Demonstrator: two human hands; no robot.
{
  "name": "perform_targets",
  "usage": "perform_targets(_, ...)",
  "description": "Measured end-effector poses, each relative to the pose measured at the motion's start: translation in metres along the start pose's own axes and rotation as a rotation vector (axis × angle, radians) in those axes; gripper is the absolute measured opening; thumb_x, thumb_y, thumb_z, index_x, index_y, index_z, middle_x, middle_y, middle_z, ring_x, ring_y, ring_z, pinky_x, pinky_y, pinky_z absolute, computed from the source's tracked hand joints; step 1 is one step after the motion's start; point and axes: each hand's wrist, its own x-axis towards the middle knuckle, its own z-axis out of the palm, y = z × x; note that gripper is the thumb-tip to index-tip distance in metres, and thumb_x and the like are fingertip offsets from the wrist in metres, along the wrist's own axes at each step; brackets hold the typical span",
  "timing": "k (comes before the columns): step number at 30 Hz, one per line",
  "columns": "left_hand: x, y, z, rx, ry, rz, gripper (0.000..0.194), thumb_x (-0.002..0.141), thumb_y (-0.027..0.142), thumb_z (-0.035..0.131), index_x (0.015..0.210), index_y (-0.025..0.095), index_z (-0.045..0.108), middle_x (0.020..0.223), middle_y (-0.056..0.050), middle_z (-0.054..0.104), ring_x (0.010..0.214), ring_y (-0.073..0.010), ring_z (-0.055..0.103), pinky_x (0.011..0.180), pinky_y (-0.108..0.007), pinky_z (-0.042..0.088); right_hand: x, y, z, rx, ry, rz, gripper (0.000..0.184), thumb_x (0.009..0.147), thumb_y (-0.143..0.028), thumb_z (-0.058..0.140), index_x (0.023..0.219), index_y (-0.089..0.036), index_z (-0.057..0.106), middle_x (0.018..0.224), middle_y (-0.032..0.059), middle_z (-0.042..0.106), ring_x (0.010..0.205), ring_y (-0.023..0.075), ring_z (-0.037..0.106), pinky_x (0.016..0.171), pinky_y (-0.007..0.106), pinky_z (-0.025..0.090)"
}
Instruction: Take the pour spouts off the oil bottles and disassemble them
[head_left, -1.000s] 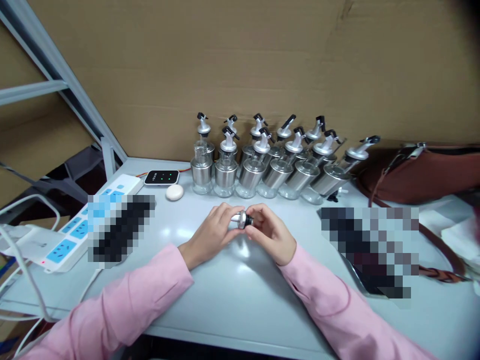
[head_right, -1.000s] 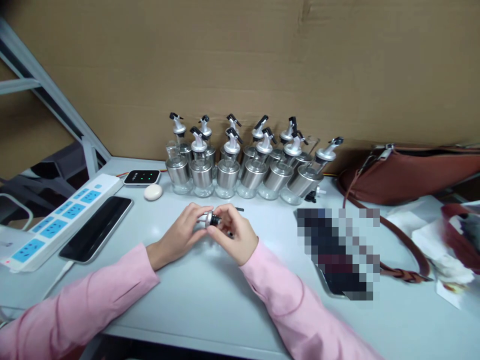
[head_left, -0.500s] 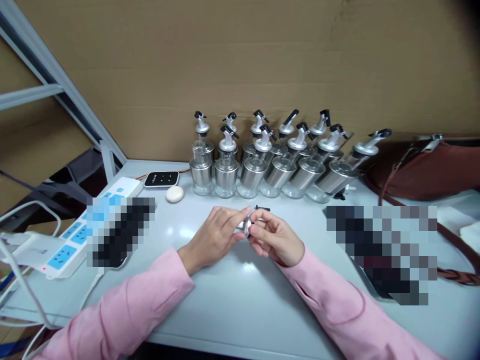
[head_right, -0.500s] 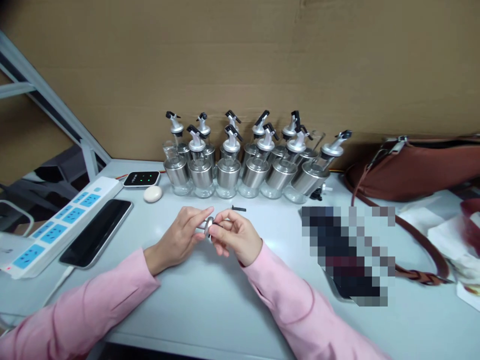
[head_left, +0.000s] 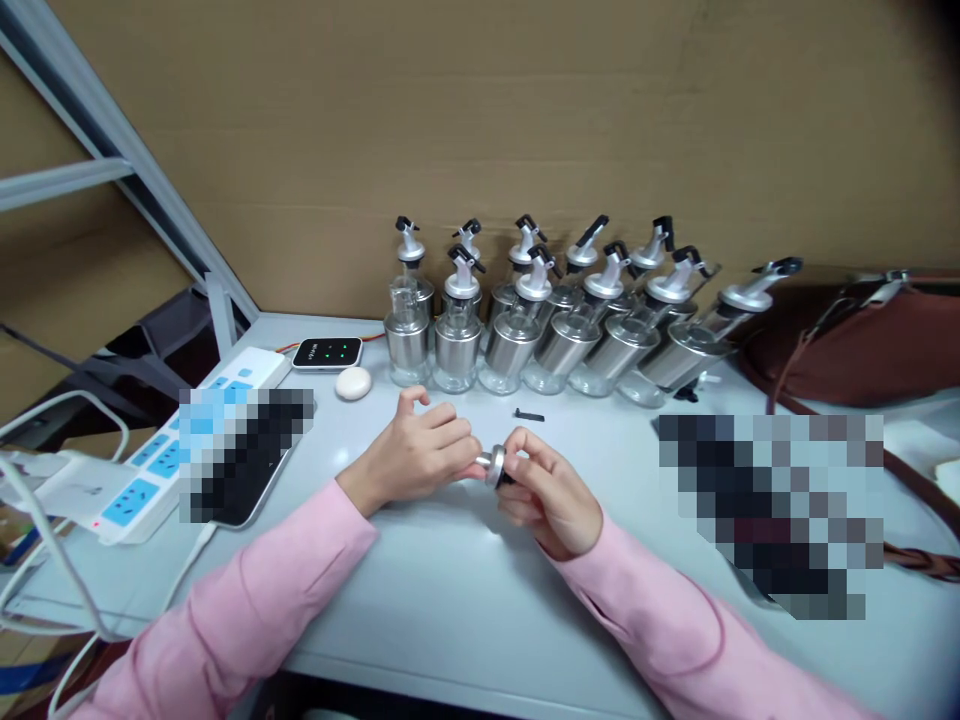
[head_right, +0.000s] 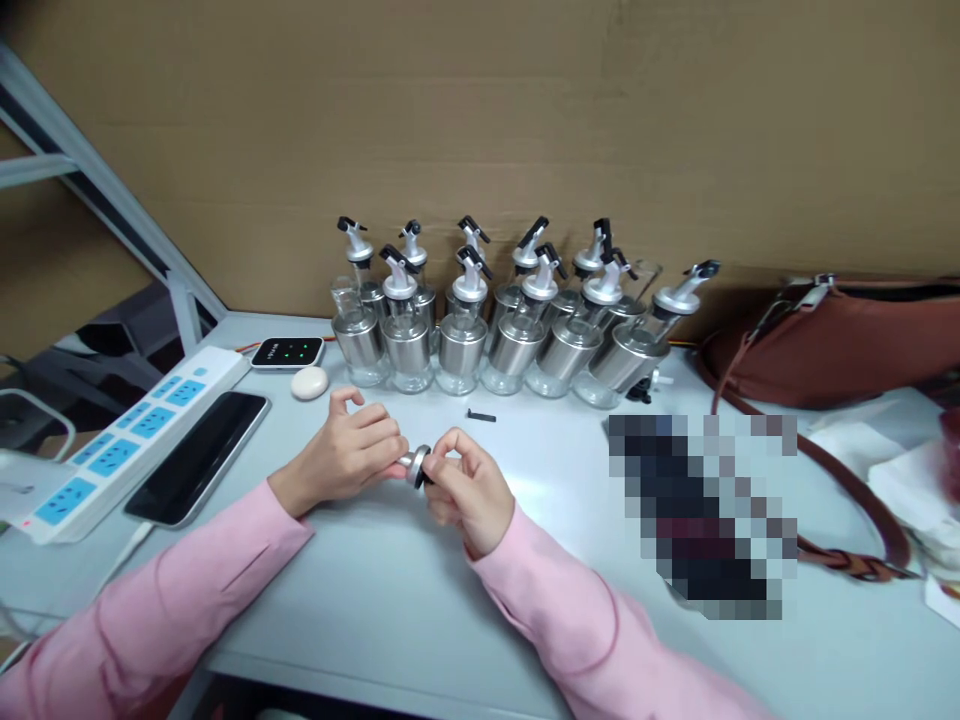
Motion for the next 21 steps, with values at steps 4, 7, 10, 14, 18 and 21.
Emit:
perform_targets(4,0.001,-0.003,-0.002,-0.018,0.026,0.013,0.046,0.099,0.039,0.021,0.073,0.016,0.051,0.059,0.003,0.057,0.065,-0.013,0.046,0.073,-0.034,0.022,0.0,0.004,0.003,-0.109,0.04,-0.2,0.047,0.065,-0.048,0.071,0.065,-0.021,0.032,0.039,-0.0141,0.025,0.035,0.0012,0.014,0.035,0.014,0.014)
perform_targets(7,0.002,-0.003,-0.004,-0.027,0.073,0.012,0.046,0.099,0.04,0.021,0.073,0.016,0.051,0.059,0.003,0.057,0.064,-0.0128,0.046,0.073,-0.034,0.023,-0.002,0.002,0.009,-0.204,0.087,-0.363,0.038,0.066,-0.038,0.068,0.064,-0.021,0.034,0.041,-0.0119,0.031,0.036,0.002,0.02,0.036,0.015,0.018)
perform_targets(10,0.004,-0.002,-0.005,-0.045,0.105,0.002,0.046,0.099,0.041,0.02,0.074,0.017,0.05,0.057,0.004,0.057,0.061,-0.012,0.045,0.073,-0.034,0.023,-0.007,-0.001,0.015,-0.341,0.148,-0.482,0.028,0.066,-0.028,0.062,0.064,-0.021,0.034,0.046,-0.0093,0.036,0.039,0.0035,0.025,0.038,0.016,0.022)
perform_targets(14,0.004,-0.003,-0.008,-0.005,0.125,0.051,0.045,0.1,0.04,0.019,0.074,0.018,0.049,0.055,0.005,0.056,0.06,-0.0116,0.045,0.072,-0.034,0.024,-0.013,-0.003,0.013,-0.574,0.162,-0.636,0.024,0.065,-0.018,0.056,0.064,-0.022,0.033,0.051,-0.0082,0.034,0.042,0.0052,0.029,0.039,0.017,0.025)
perform_targets(18,0.003,-0.006,-0.01,0.064,0.152,0.127,0.042,0.1,0.036,0.023,0.072,0.019,0.05,0.053,0.005,0.054,0.057,-0.0114,0.044,0.071,-0.033,0.026,-0.015,-0.003,0.004,-0.885,0.059,-0.913,0.026,0.066,-0.01,0.055,0.068,-0.022,0.033,0.053,-0.0083,0.034,0.044,0.0053,0.028,0.039,0.017,0.024)
perform_targets(21,0.003,-0.006,-0.011,0.061,0.159,0.132,0.043,0.1,0.036,0.022,0.072,0.019,0.049,0.053,0.005,0.053,0.056,-0.0115,0.042,0.069,-0.032,0.027,-0.013,-0.007,0.0,-1.078,-0.013,-1.13,0.025,0.07,-0.007,0.055,0.071,-0.022,0.034,0.053,-0.0074,0.037,0.044,0.0068,0.031,0.041,0.019,0.026)
